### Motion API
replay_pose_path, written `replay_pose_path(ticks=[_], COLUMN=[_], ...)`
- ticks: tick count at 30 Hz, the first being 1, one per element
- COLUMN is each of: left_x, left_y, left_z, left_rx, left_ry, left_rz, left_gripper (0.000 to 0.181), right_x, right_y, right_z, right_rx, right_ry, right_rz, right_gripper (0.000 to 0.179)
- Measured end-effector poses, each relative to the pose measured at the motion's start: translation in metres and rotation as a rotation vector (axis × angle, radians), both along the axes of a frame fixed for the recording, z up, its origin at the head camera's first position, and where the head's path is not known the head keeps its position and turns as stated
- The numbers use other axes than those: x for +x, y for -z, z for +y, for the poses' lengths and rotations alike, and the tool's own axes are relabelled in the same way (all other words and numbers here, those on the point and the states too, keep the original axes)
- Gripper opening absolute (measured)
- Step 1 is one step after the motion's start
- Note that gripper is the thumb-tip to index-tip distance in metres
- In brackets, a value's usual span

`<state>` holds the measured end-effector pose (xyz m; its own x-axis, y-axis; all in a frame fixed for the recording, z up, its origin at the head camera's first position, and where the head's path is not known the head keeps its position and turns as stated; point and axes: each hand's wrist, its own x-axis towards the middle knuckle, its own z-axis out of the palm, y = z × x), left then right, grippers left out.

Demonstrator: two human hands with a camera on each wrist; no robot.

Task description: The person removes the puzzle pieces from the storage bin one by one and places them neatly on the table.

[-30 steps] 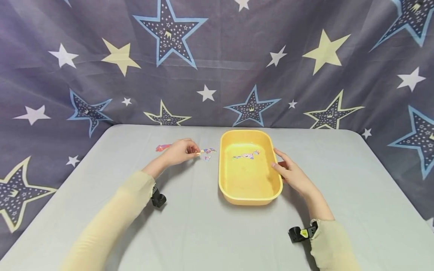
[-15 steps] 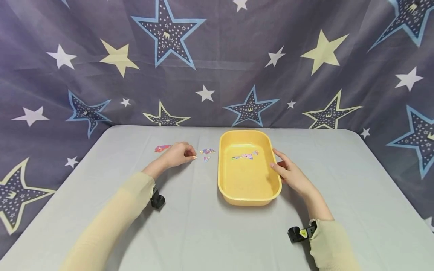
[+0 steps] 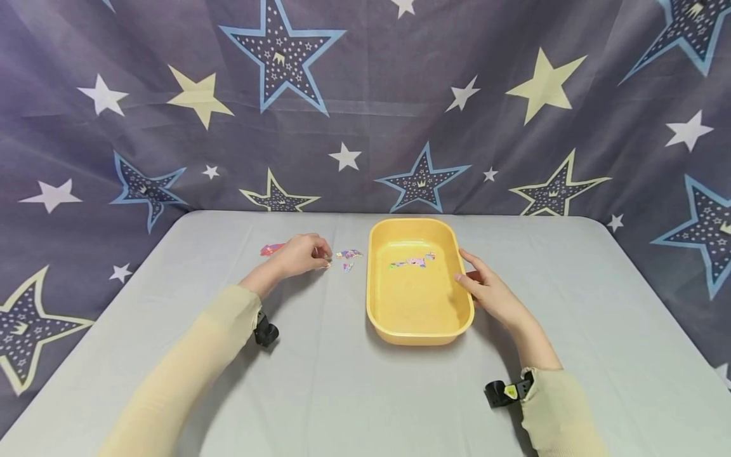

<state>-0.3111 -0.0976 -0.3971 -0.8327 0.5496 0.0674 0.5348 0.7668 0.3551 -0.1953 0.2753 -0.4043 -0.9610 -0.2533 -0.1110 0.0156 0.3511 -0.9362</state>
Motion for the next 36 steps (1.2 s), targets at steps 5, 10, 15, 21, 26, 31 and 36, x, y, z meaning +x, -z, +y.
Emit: replay_pose_path(ticks=[5,10,15,21,26,31,36], left_x=[0.000,0.001,0.003,0.008,0.010,0.012,0.014], left_y=[-0.005,-0.013,-0.021,-0.031,-0.040,-0.046,-0.043], left_z=[0.007,0.020,0.035,0.052,0.070,0.089,0.106], left_rx=[0.018,0.001,0.015,0.066,0.065,0.052,0.060], left_ry=[0.016,0.031,0.053,0.085,0.128,0.160,0.165], left_rz=[0.002,0.008,0.028,0.025,0.041,0.030,-0.005], left_gripper=[0.016,0.015,0.016,0.016,0.017,0.019,0.021], right_x=[0.001,0.003,0.004,0.003,0.003,0.002,0.001], right_y=[-0.001,0.000,0.001,0.002,0.001,0.000,-0.001], right_z=[0.000,0.001,0.001,-0.002,-0.001,-0.001,-0.003], right_rx=[0.005,0.006,0.005,0.009,0.009,0.023,0.016], right_ry=[0.000,0.005,0.014,0.015,0.022,0.026,0.023], right_rz=[-0.001,0.001,-0.001,-0.004,-0.002,-0.006,-0.002], right_gripper=[0.065,0.065,0.065,0.066,0.066,0.066,0.065])
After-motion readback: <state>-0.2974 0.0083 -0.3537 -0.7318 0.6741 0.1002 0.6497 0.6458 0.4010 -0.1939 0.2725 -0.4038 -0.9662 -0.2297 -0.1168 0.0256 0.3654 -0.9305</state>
